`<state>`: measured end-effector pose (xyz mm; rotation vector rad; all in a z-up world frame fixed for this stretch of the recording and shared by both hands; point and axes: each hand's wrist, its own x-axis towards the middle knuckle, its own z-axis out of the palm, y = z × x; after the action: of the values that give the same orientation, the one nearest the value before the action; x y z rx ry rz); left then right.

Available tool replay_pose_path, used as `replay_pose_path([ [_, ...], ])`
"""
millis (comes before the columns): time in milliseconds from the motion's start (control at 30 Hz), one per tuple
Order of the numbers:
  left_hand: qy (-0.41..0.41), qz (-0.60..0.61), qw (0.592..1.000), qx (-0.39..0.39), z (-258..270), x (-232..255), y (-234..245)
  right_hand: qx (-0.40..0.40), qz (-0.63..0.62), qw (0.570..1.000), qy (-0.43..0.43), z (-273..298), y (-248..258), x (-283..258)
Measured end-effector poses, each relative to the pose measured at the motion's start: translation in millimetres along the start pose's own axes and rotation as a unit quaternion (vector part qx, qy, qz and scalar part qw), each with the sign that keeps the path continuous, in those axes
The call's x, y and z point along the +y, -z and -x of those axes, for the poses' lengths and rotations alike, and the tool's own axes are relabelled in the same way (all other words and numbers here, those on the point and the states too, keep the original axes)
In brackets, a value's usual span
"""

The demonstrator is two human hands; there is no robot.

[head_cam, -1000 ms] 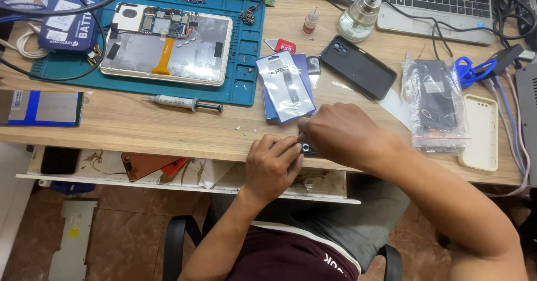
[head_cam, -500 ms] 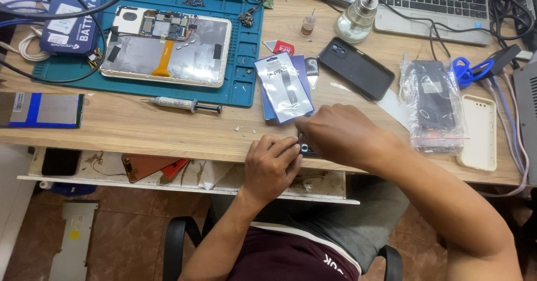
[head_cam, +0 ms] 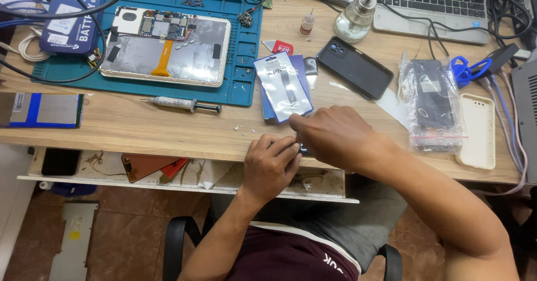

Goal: The person uses a screwdriver to remove screws from the back of a smartphone. They then use a prying tool to lift and separate the back cover from the phone's body.

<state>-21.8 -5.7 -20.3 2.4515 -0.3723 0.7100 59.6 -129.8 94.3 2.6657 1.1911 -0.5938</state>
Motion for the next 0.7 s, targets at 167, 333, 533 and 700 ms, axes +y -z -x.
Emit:
replay_pose_path([
  [167,-0.004,-0.005,1.0,-0.002,1.2,-0.1,0.1,0.006,-0.027,1.0,-0.007,2.1,5.6,-2.1],
  [333,0.0,-0.001,1.0,-0.005,0.4,-0.2,-0.6,0.009,-0.055,0.998,0.01,5.5,14.2,-2.7],
  [533,-0.006,0.002,1.0,0.005,-1.0,0.2,0.6,0.006,-0.063,0.998,0.002,7.7,12.2,1.5],
  [700,0.007,0.018,1.0,0.006,0.9,-0.3,-0.6,0.023,-0.048,0.998,-0.013,5.0,1.8,9.1],
])
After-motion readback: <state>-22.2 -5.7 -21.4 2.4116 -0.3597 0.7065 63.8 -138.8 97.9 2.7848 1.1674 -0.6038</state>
